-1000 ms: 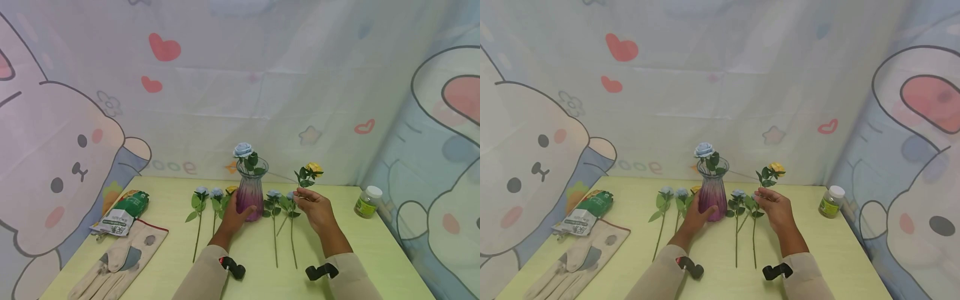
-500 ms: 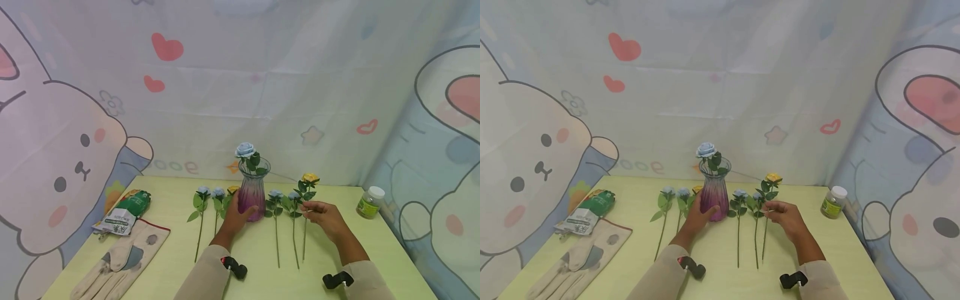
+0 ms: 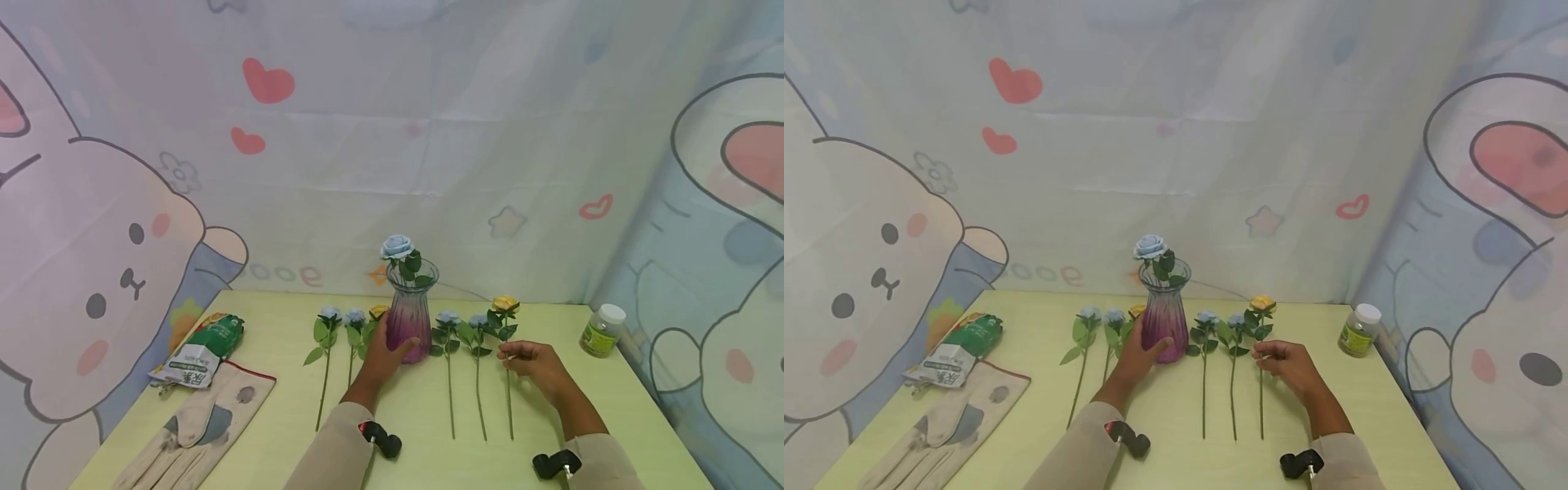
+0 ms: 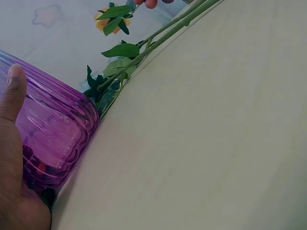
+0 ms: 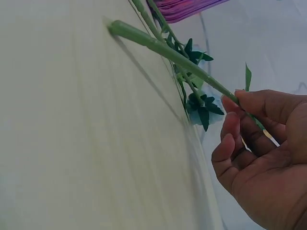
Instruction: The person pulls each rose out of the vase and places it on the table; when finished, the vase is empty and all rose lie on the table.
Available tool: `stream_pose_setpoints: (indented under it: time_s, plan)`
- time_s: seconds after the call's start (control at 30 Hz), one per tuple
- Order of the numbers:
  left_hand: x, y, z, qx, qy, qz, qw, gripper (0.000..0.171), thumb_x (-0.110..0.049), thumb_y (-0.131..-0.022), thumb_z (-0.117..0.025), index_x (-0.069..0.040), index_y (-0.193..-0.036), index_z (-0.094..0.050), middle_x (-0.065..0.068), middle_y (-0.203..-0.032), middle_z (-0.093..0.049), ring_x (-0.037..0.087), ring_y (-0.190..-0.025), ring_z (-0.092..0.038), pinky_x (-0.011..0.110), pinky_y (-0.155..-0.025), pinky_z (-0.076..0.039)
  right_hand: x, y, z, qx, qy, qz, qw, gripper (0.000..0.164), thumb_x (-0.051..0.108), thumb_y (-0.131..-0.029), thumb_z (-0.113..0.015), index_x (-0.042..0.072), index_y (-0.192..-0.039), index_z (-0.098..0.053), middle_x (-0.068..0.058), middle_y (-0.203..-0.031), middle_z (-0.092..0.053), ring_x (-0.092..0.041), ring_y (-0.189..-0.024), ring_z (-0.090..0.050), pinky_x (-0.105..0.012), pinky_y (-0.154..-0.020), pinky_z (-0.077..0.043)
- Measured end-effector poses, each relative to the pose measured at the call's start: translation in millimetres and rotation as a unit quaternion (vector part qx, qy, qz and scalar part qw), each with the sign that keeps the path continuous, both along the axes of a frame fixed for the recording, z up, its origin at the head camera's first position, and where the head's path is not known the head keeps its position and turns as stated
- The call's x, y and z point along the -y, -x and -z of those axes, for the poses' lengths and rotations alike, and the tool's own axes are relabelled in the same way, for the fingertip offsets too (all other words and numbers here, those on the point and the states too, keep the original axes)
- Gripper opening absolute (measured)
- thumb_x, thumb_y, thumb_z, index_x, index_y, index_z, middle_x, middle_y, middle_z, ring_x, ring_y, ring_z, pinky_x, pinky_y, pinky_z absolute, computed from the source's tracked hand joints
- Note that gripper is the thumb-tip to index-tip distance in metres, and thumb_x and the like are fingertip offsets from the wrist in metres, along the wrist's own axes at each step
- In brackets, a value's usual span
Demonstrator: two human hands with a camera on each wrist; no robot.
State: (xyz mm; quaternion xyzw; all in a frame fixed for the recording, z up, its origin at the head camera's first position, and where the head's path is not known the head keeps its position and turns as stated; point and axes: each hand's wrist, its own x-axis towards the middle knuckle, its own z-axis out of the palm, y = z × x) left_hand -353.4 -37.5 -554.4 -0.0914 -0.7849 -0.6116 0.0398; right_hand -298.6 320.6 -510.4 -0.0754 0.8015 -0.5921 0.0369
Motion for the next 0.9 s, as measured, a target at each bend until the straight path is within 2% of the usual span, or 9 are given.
stream_pose_setpoints:
  time_s: [0.1, 0.2, 0.37, 0.43, 0.6, 0.7, 0.9]
  plan:
    - [1.1, 0.5, 0.7, 0.0, -0.002, 0.001, 1.0, 0.115, -0.062, -0.093, -0.081, -0.019, -0.177, -0.016, 0.014, -0.182, -0.027, 0.043, -0.167, -0.028, 0.066, -0.134, -0.026, -2.8, 0.3, 3.3, -0.008, -0.008, 0.006, 1.0, 0.043, 0.012, -0.103, -0.074, -0.009, -0.14, -0.067, -0.01, -0.124, -0.081, -0.004, -0.1, -0.074, -0.03, -0.077, -0.056]
    - [1.9, 0.5, 0.1, 0.0, -0.002, 0.002, 1.0, 0.115, -0.063, -0.093, -0.081, -0.019, -0.177, -0.016, 0.014, -0.182, -0.027, 0.044, -0.167, -0.028, 0.067, -0.134, -0.026, -6.5, 0.9, 6.3, -0.015, -0.026, 0.009, 1.0, 0.041, 0.013, -0.103, -0.076, -0.008, -0.137, -0.069, -0.01, -0.122, -0.081, -0.004, -0.096, -0.071, -0.03, -0.07, -0.052]
    - [2.3, 1.7, -2.1, -0.002, -0.008, 0.006, 0.9999, 0.116, -0.063, -0.092, -0.082, -0.019, -0.177, -0.015, 0.014, -0.181, -0.028, 0.043, -0.167, -0.03, 0.066, -0.134, -0.028, -11.0, 3.5, 12.9, -0.033, -0.073, -0.006, 0.997, 0.037, 0.013, -0.102, -0.077, -0.006, -0.133, -0.073, -0.017, -0.12, -0.08, -0.004, -0.095, -0.066, -0.026, -0.076, -0.055]
    - [2.0, 2.3, -2.8, -0.003, -0.011, 0.008, 0.9999, 0.116, -0.062, -0.092, -0.082, -0.019, -0.177, -0.015, 0.014, -0.181, -0.028, 0.043, -0.166, -0.03, 0.065, -0.134, -0.028, -12.1, 4.6, 15.6, -0.058, -0.096, -0.021, 0.993, 0.033, 0.011, -0.102, -0.077, -0.006, -0.13, -0.075, -0.019, -0.116, -0.079, -0.003, -0.092, -0.064, -0.025, -0.077, -0.054]
    - [1.5, 0.0, -3.6, 0.002, -0.012, 0.007, 0.9999, 0.115, -0.061, -0.093, -0.082, -0.018, -0.177, -0.015, 0.014, -0.181, -0.028, 0.043, -0.166, -0.03, 0.065, -0.134, -0.027, -11.9, 3.6, 21.5, -0.126, -0.138, -0.054, 0.981, 0.025, 0.005, -0.101, -0.076, -0.007, -0.122, -0.077, -0.018, -0.102, -0.075, -0.002, -0.081, -0.057, -0.025, -0.068, -0.049]
    - [1.5, -1.8, -3.3, 0.005, -0.012, 0.006, 0.9999, 0.114, -0.059, -0.094, -0.082, -0.017, -0.177, -0.016, 0.015, -0.181, -0.028, 0.044, -0.166, -0.03, 0.066, -0.134, -0.027, -11.3, 2.3, 24.1, -0.137, -0.151, -0.053, 0.978, 0.024, 0.005, -0.1, -0.077, -0.006, -0.122, -0.078, -0.015, -0.099, -0.074, -0.001, -0.079, -0.055, -0.025, -0.067, -0.047]
    - [1.0, -1.8, -3.0, 0.002, -0.012, 0.008, 0.9999, 0.114, -0.058, -0.095, -0.082, -0.016, -0.177, -0.015, 0.015, -0.181, -0.029, 0.044, -0.166, -0.03, 0.065, -0.134, -0.027, -10.9, 1.2, 23.9, -0.155, -0.158, -0.042, 0.974, 0.026, 0.006, -0.098, -0.08, -0.006, -0.121, -0.078, -0.013, -0.099, -0.074, 0.0, -0.083, -0.056, -0.025, -0.071, -0.05]
